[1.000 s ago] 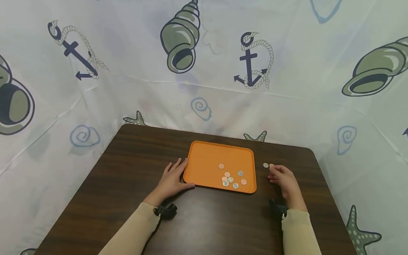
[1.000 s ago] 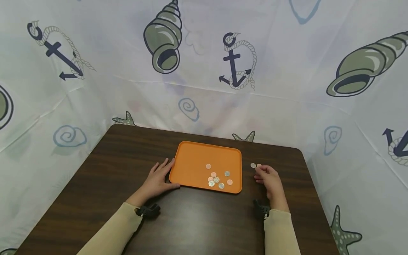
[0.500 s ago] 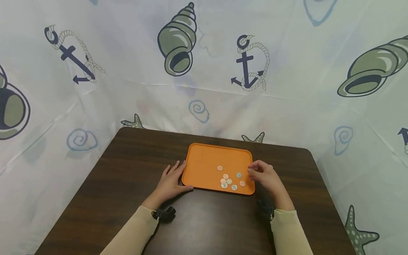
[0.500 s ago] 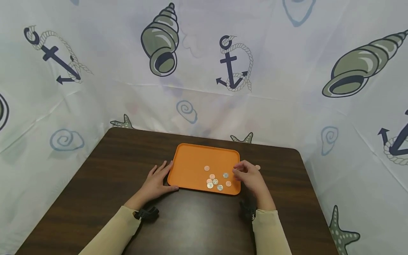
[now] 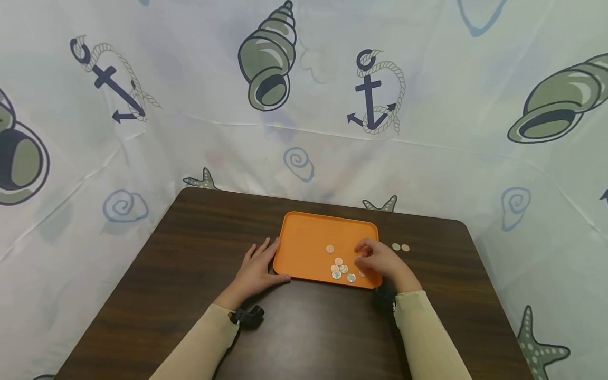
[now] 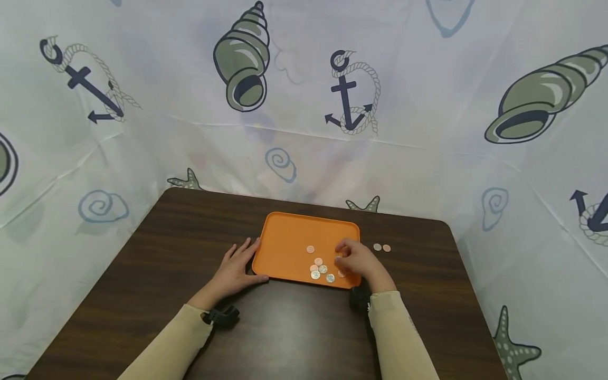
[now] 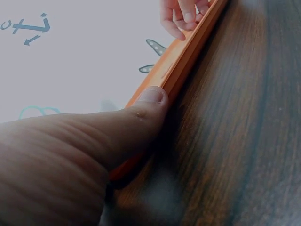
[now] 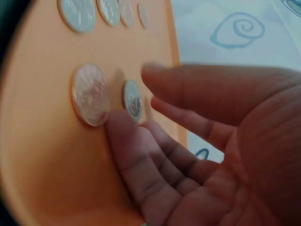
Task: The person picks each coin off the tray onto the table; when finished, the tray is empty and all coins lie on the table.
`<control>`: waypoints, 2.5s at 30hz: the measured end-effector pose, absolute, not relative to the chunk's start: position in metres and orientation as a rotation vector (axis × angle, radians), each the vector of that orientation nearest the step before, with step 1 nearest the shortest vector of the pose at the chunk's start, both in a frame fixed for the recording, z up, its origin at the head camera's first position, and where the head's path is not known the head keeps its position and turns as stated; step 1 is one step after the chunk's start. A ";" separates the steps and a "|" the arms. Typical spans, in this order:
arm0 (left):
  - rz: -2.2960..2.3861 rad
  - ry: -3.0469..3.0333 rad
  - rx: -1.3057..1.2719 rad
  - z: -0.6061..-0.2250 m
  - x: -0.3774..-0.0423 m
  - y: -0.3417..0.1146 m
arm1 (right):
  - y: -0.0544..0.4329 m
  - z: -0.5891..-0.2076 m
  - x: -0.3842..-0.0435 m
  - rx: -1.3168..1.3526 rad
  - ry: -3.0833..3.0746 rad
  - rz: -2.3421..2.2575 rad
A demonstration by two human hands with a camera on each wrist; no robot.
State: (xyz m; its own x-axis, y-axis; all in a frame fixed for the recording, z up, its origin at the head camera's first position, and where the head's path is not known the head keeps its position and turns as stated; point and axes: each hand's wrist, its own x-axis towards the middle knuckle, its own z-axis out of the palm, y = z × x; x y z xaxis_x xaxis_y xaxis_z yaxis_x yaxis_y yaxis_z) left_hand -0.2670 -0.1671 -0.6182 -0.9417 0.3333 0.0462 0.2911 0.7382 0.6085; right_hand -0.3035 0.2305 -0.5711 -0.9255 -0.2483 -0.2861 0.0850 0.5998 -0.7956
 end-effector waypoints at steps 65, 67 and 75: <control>0.974 2.871 0.522 -0.616 -0.265 -0.168 | 0.245 -0.584 -0.277 0.081 2.372 -1.790; 0.968 2.874 0.522 -0.616 -0.265 -0.167 | 0.252 -0.582 -0.277 0.130 2.384 -1.814; 0.971 2.881 0.538 -0.615 -0.265 -0.165 | 0.292 -0.576 -0.274 0.358 2.381 -1.945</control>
